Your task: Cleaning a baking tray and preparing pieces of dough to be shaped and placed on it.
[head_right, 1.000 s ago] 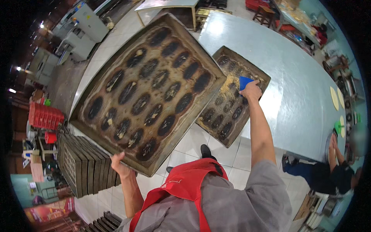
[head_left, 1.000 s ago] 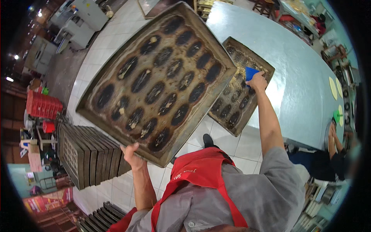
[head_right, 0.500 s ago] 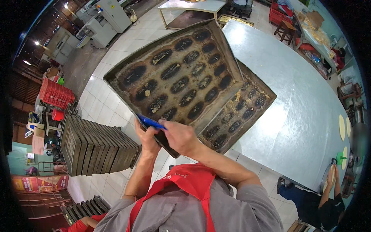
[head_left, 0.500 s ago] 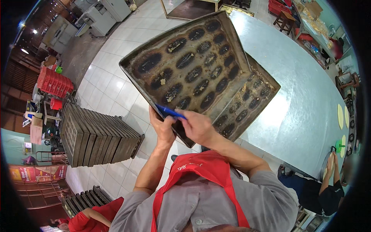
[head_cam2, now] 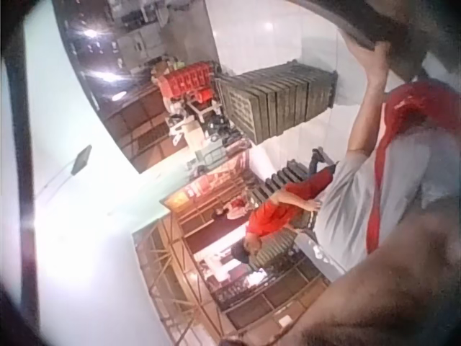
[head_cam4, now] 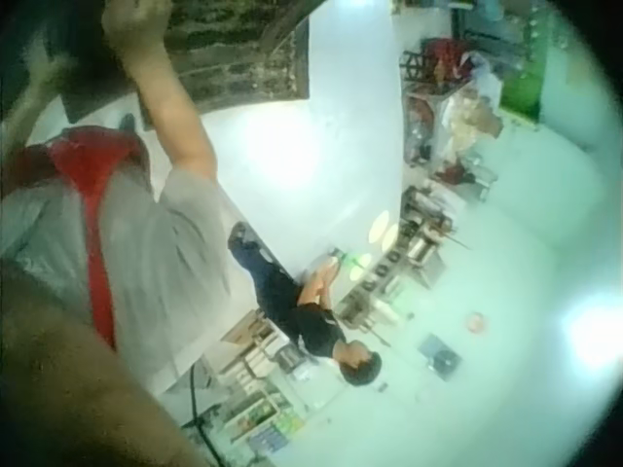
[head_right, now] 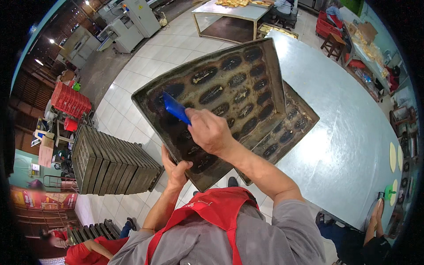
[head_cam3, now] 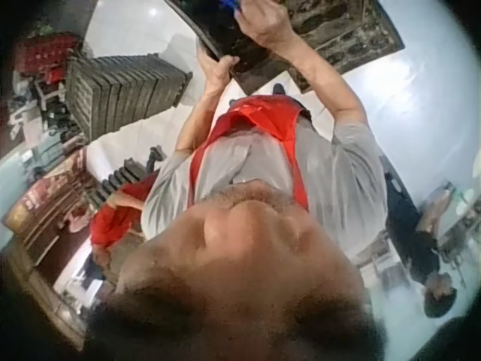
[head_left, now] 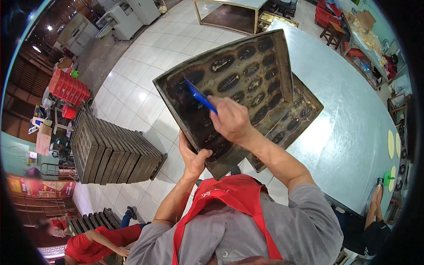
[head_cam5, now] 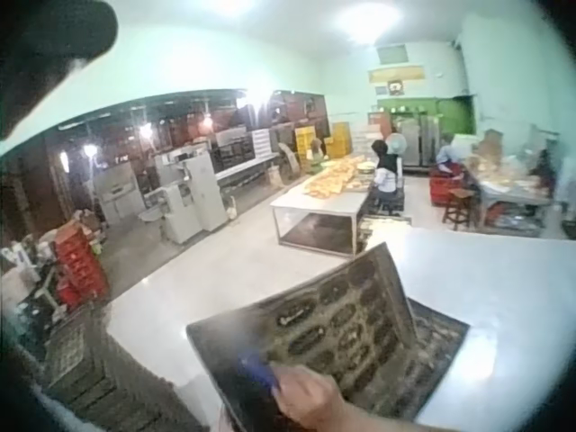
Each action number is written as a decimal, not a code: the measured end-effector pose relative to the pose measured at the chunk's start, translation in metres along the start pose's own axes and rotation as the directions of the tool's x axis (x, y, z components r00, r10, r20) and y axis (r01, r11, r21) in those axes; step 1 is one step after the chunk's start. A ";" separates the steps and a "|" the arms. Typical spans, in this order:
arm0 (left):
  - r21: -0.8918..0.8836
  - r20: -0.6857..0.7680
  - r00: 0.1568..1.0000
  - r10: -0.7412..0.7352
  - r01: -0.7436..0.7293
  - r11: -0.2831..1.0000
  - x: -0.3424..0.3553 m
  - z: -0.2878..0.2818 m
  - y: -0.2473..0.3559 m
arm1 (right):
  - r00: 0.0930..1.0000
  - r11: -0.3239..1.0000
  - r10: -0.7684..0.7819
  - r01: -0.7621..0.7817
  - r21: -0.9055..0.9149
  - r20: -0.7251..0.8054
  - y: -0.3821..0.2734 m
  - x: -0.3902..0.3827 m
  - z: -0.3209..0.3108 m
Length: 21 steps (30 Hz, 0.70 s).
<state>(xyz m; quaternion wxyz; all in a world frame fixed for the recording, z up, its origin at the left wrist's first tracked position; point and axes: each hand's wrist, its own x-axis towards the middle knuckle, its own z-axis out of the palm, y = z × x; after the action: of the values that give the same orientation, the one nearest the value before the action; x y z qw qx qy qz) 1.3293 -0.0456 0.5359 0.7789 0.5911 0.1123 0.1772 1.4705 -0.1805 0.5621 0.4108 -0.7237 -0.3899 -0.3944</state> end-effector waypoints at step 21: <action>-0.085 -0.112 0.994 -0.016 0.006 0.996 -0.001 -0.031 0.016 | 0.745 0.710 0.664 -0.653 -0.263 -0.055 0.070 -0.062 -0.027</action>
<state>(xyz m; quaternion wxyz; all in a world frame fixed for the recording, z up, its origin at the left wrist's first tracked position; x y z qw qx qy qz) 1.3140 -0.0148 0.5421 0.7965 0.5462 0.1518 0.2104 1.5021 -0.2453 0.4961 0.4147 -0.8716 -0.0588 -0.2548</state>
